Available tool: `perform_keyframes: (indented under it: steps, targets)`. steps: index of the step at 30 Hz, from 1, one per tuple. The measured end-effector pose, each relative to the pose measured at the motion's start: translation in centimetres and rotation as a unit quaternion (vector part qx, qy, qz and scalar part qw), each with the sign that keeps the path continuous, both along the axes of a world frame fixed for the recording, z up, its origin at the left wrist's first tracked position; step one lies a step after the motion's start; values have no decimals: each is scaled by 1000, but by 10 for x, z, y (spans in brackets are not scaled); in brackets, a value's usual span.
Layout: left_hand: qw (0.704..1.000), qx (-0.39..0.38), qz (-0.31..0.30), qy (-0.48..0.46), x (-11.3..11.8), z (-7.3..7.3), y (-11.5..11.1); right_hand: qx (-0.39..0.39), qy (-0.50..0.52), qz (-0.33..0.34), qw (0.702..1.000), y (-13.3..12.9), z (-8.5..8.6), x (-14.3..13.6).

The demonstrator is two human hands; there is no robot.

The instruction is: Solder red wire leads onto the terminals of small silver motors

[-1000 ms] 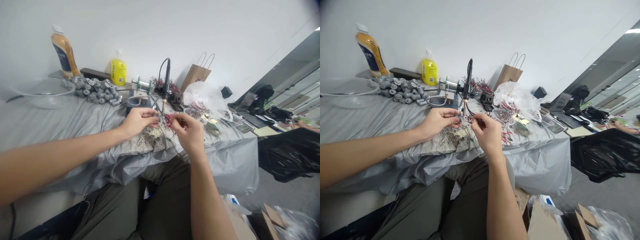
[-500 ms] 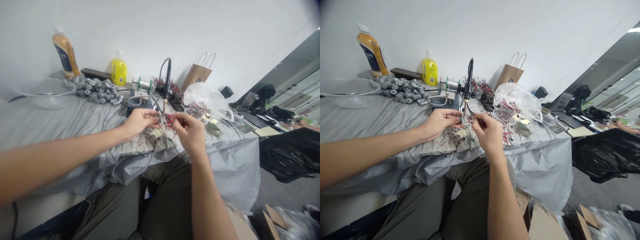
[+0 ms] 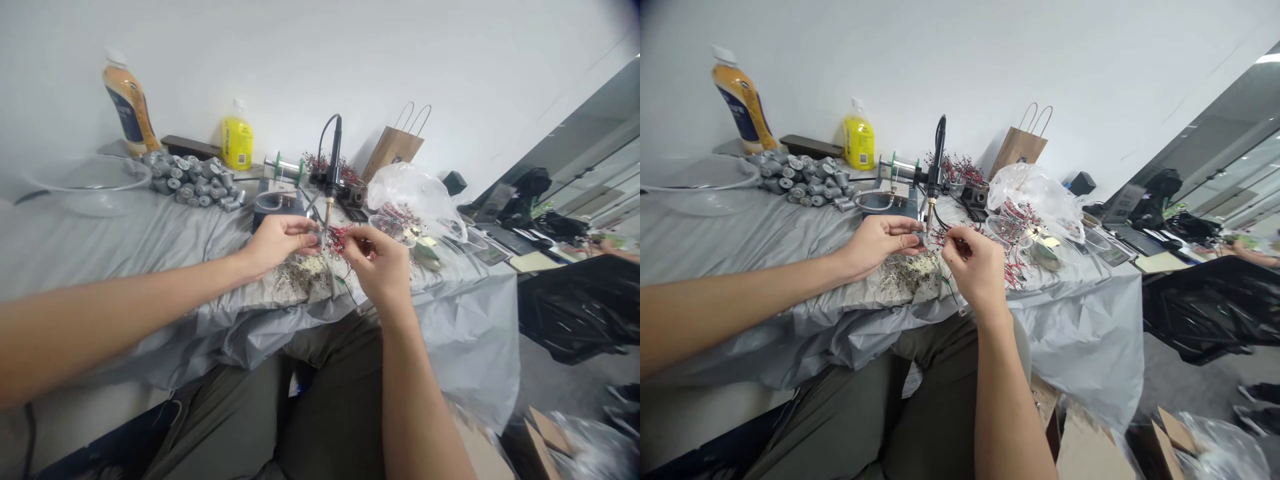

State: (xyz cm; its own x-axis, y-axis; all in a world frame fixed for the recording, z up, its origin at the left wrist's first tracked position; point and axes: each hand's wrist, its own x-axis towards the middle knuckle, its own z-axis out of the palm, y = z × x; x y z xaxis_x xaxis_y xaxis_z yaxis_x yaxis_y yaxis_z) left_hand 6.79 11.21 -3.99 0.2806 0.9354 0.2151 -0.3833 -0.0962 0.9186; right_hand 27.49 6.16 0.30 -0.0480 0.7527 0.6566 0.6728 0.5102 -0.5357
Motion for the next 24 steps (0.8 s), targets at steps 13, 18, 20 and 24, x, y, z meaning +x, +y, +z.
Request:
perform_keyframes:
  steps: [13, 18, 20, 24]
  targets:
    - [1000, 7, 6, -5, 0, -1, 1, 7, -6, 9, 1000, -1, 0, 0]
    - [1000, 8, 9, -7, 0, 0, 1, 9, -4, 7, 1000, -1, 1, 0]
    - [1000, 9, 9, -7, 0, 1, 1, 10, -3, 7, 1000, -1, 1, 0]
    - [1000, 14, 9, -7, 0, 1, 0, 11, -1, 9, 1000, -1, 0, 0]
